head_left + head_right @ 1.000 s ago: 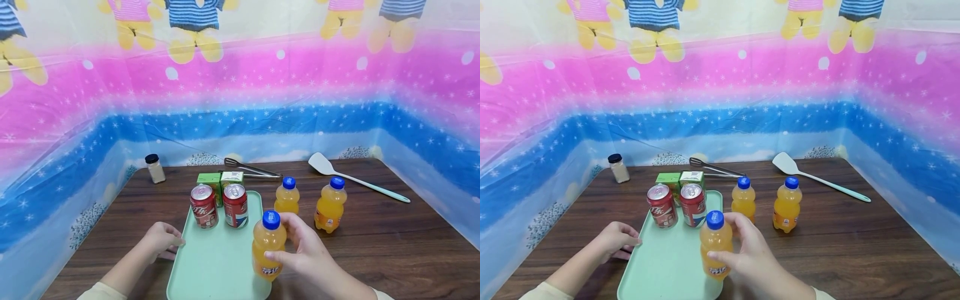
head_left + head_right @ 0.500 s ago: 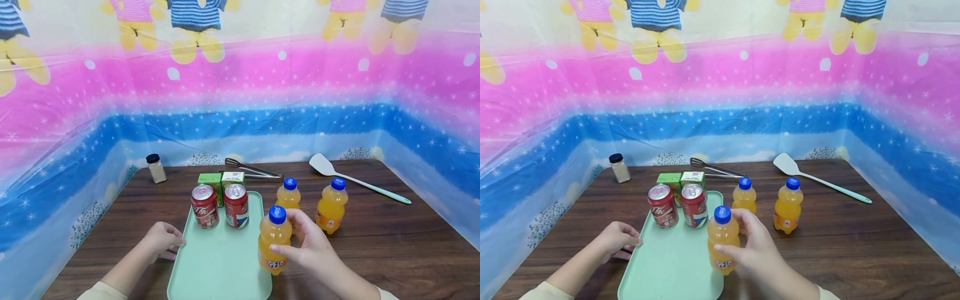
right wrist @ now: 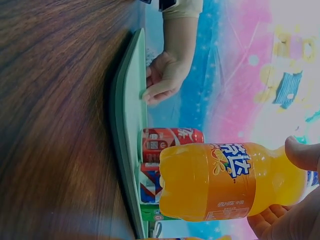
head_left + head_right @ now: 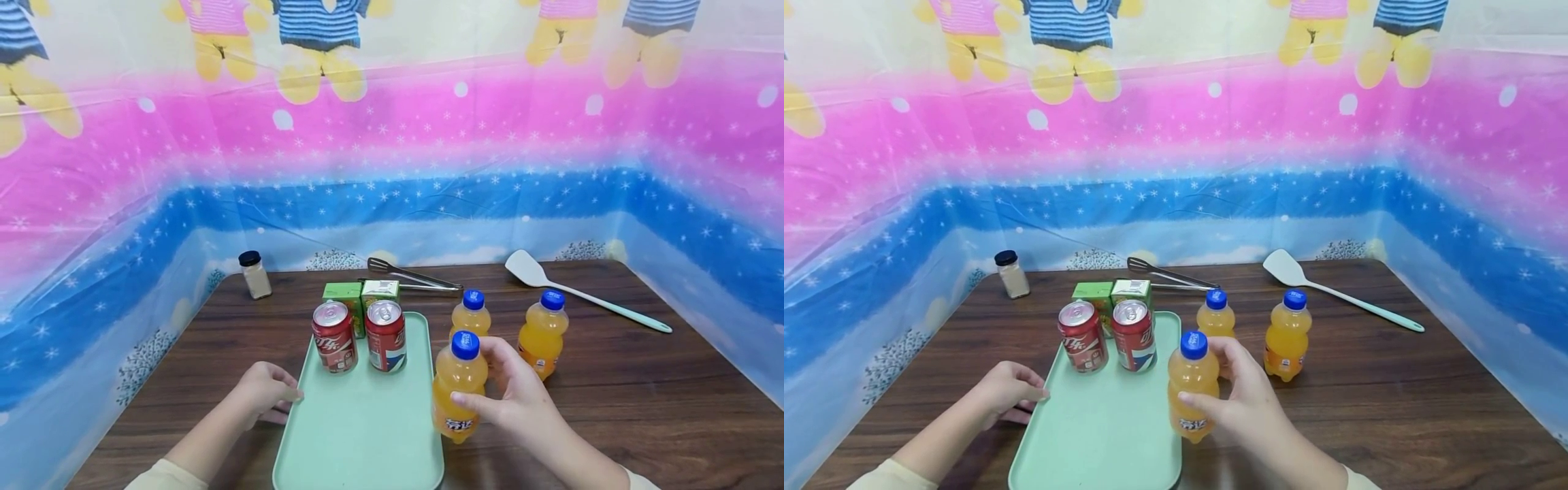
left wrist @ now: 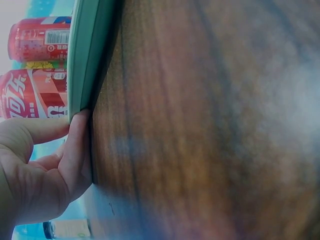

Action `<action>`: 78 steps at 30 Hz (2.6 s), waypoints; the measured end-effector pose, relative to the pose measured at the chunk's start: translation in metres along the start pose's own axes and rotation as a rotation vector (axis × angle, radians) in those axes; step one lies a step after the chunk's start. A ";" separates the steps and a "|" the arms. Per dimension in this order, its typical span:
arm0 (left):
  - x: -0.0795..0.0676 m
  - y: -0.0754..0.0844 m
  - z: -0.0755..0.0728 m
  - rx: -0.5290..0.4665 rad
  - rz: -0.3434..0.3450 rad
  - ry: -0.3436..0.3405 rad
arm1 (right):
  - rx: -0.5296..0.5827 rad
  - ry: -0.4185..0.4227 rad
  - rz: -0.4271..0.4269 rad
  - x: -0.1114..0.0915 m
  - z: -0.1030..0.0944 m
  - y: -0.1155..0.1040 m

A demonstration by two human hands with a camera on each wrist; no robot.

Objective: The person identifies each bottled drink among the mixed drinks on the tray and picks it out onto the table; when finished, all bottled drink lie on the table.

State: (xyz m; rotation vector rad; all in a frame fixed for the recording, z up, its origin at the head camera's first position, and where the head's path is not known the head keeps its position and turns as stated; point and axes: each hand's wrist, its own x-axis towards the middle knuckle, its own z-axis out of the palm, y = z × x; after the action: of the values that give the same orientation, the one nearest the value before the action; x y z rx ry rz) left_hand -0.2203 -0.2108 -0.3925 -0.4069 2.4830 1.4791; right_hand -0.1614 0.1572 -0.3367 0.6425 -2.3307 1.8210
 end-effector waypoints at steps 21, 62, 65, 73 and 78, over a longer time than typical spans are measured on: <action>0.000 0.001 0.002 0.010 -0.005 -0.003 | -0.079 0.080 0.107 -0.006 -0.013 0.010; 0.001 0.001 -0.001 0.006 -0.015 -0.008 | -0.099 0.100 0.233 -0.015 -0.016 0.024; 0.001 0.001 -0.001 0.006 -0.012 -0.008 | -0.096 0.098 0.242 -0.015 -0.016 0.024; 0.001 0.001 0.000 0.005 -0.005 -0.012 | -0.096 0.092 0.231 -0.016 -0.016 0.025; 0.002 0.000 0.000 0.005 -0.005 -0.011 | -0.107 0.088 0.201 -0.017 -0.016 0.026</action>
State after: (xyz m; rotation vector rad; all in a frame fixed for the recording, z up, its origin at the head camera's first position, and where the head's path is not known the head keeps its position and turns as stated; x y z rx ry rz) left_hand -0.2221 -0.2109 -0.3927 -0.4033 2.4745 1.4692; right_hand -0.1588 0.1818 -0.3617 0.3180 -2.4912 1.7456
